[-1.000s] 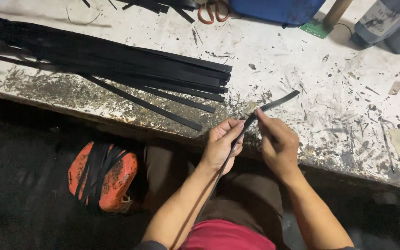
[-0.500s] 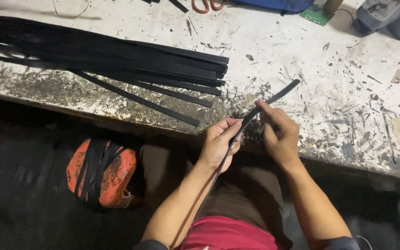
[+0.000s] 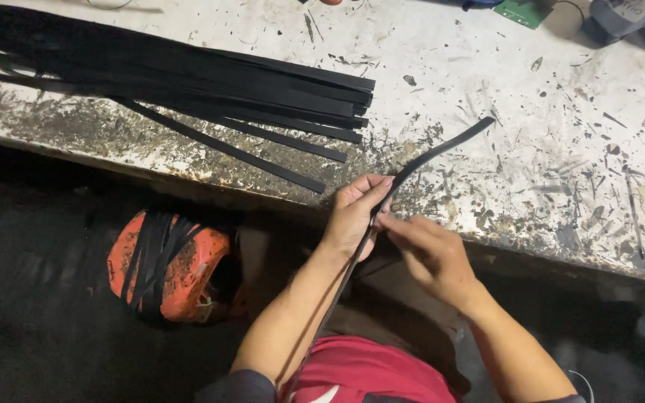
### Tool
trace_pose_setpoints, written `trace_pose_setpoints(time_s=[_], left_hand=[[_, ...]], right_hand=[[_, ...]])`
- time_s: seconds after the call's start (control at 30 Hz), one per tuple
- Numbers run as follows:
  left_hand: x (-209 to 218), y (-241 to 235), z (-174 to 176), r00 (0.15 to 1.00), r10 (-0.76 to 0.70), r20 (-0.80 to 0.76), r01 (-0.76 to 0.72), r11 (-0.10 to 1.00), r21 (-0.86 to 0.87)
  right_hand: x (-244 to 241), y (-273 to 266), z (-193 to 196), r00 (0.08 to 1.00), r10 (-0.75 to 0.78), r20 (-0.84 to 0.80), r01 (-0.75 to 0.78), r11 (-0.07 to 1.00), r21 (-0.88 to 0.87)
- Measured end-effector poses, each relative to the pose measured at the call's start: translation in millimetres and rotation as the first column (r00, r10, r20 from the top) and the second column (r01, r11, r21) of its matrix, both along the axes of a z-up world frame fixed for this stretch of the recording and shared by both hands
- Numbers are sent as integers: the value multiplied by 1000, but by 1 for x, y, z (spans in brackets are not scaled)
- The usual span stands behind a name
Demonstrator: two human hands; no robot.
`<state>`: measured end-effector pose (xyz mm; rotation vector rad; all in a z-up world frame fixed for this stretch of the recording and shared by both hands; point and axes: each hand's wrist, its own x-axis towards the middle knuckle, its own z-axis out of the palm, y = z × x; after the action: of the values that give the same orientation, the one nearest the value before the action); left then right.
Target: The person is applying edge finish to multiple thin black leather strips by pulling them through an applicator.
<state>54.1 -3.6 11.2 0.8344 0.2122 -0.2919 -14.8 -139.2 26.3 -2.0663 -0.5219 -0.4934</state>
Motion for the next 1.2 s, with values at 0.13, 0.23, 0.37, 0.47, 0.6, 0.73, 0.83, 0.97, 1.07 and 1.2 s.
trace_pose_setpoints(time_s=[0.13,0.23,0.37,0.47,0.6,0.73,0.83,0.97,1.07,1.2], left_hand=[[-1,-10,7,998,-30,46,32,999,-44],[4,-16,10,996,-29,89,33,998,-49],[-6,-9,22,992,-39,118,44,998,-36],[-18,0,25,991,-73,112,76,997,-25],[-22,6,8,993,-44,110,44,999,5],[-18,6,-13,997,24,67,-26,999,34],[-24,1,-11,999,-4,36,4,1000,6],[-23,-5,-5,999,-17,28,18,999,-34],[-21,-4,-11,999,42,4,-42,998,-39],[-25,-4,-9,999,-22,24,23,999,-39]], right_hand=[[23,-4,38,988,-104,-111,124,973,195],[35,-2,38,976,-45,-211,116,934,338],[45,-6,34,968,-86,-234,171,912,372],[53,-10,46,972,-157,-177,203,936,287],[53,-6,48,978,-143,-151,178,949,258],[10,22,25,994,-56,-94,68,990,125],[7,8,5,995,-62,-79,69,994,89],[12,1,6,990,-136,-33,139,985,102],[-1,3,-14,1000,9,12,-10,996,84],[10,-8,-1,1000,-10,-18,12,991,133]])
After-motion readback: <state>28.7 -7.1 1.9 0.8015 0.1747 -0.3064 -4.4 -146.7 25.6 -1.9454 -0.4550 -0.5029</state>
